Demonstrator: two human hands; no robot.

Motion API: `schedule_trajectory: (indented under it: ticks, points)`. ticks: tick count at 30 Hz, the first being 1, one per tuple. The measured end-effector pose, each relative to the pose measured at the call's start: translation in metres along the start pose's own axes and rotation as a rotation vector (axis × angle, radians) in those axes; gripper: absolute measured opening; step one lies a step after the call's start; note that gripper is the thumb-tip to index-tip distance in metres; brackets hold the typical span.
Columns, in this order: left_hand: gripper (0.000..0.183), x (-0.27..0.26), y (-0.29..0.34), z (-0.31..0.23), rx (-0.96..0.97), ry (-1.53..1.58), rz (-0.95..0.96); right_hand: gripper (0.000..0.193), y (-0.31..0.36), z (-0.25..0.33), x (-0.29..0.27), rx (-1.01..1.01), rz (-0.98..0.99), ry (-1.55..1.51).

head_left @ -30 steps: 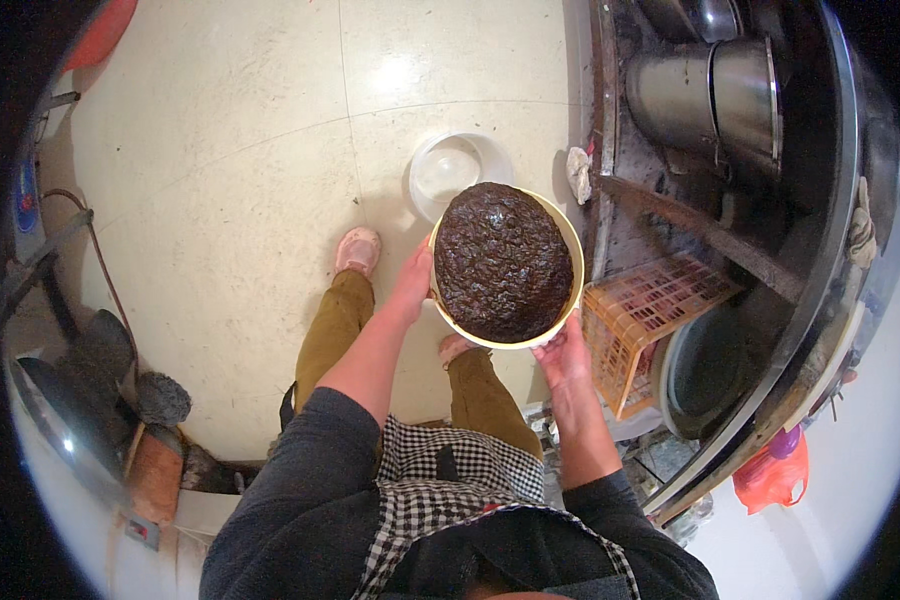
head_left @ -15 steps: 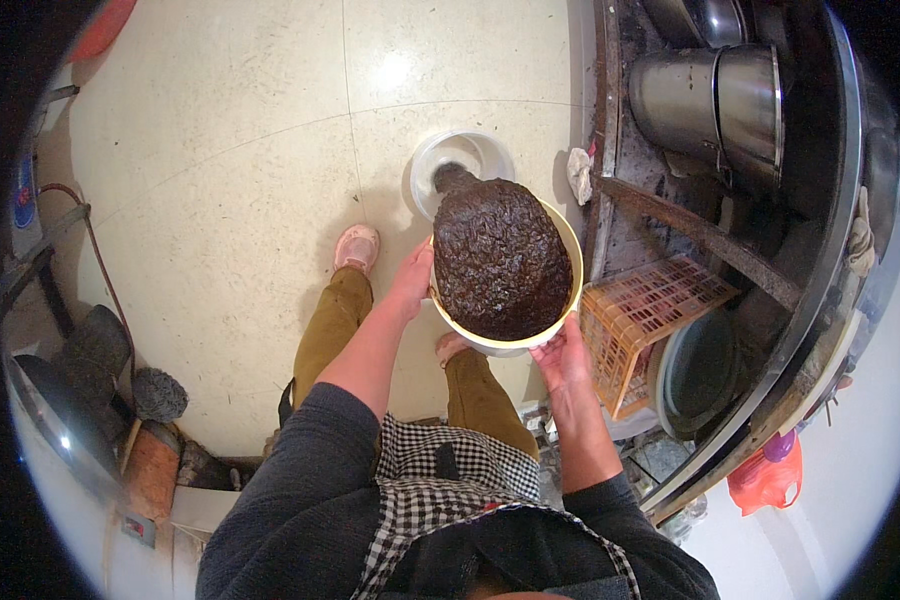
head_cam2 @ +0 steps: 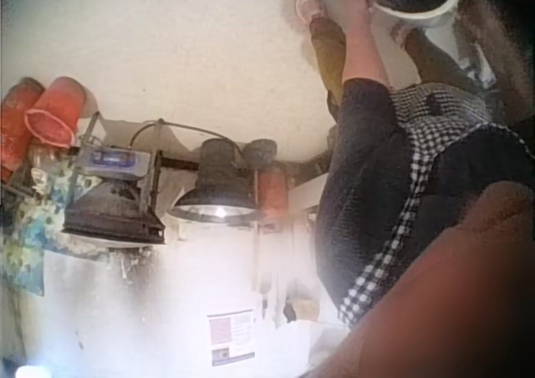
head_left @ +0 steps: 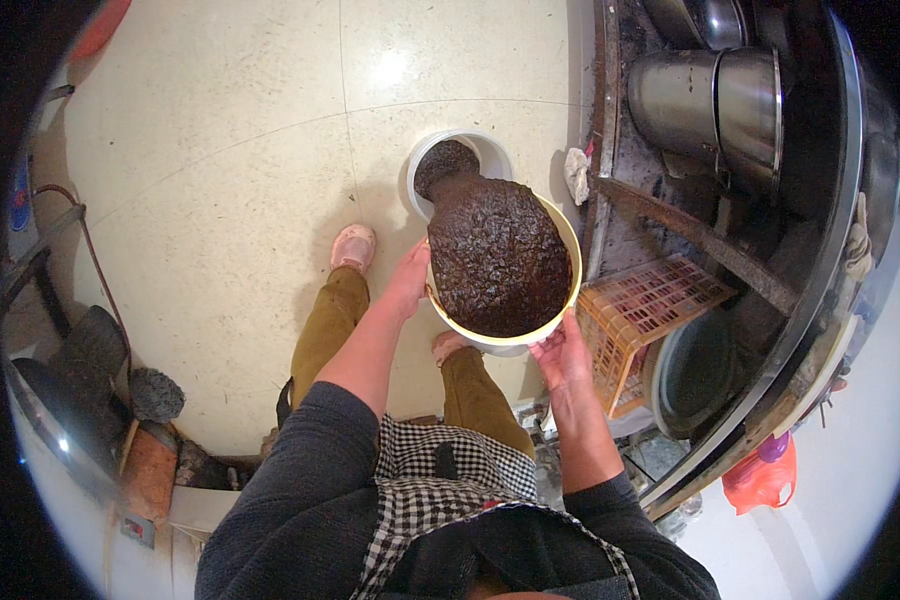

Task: The person transfers a dark granular substance from a large container into a smaller bowl, places the bowl on the counter, washes hands at the sink, and then positions a wok on a gas stove. The person adjusts the gas regulator and ignites the burner.

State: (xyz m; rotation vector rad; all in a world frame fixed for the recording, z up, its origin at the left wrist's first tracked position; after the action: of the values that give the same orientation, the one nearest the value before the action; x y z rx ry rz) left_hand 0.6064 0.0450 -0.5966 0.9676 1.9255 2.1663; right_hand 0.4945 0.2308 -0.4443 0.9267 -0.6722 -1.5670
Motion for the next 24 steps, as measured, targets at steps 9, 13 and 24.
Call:
schedule_trajectory:
  ticks: [9,13,24]
  points:
    - [0.039,0.001,0.0,-0.009,-0.003,-0.086,-0.046,0.033,-0.001,0.007,0.009,-0.004,0.037,0.019]
    - [0.038,0.002,-0.007,-0.008,0.005,0.041,-0.031,0.033,-0.002,0.007,0.013,-0.017,0.001,0.023]
    - [0.035,0.001,-0.009,-0.014,-0.035,-0.001,-0.084,0.033,-0.001,0.011,0.023,-0.027,0.004,0.079]
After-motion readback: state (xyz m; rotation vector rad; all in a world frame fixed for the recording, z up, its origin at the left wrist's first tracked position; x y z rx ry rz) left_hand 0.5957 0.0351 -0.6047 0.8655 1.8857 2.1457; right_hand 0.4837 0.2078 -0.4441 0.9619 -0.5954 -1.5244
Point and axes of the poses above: each hand's wrist, its own y-axis away from the middle knuckle, its own x-axis out of the palm, z = x × y, the point moved 5 cm from there along -y, towards the middle knuckle, and after that the axes turned 11 degrees about -x, right-handed, at the moved point
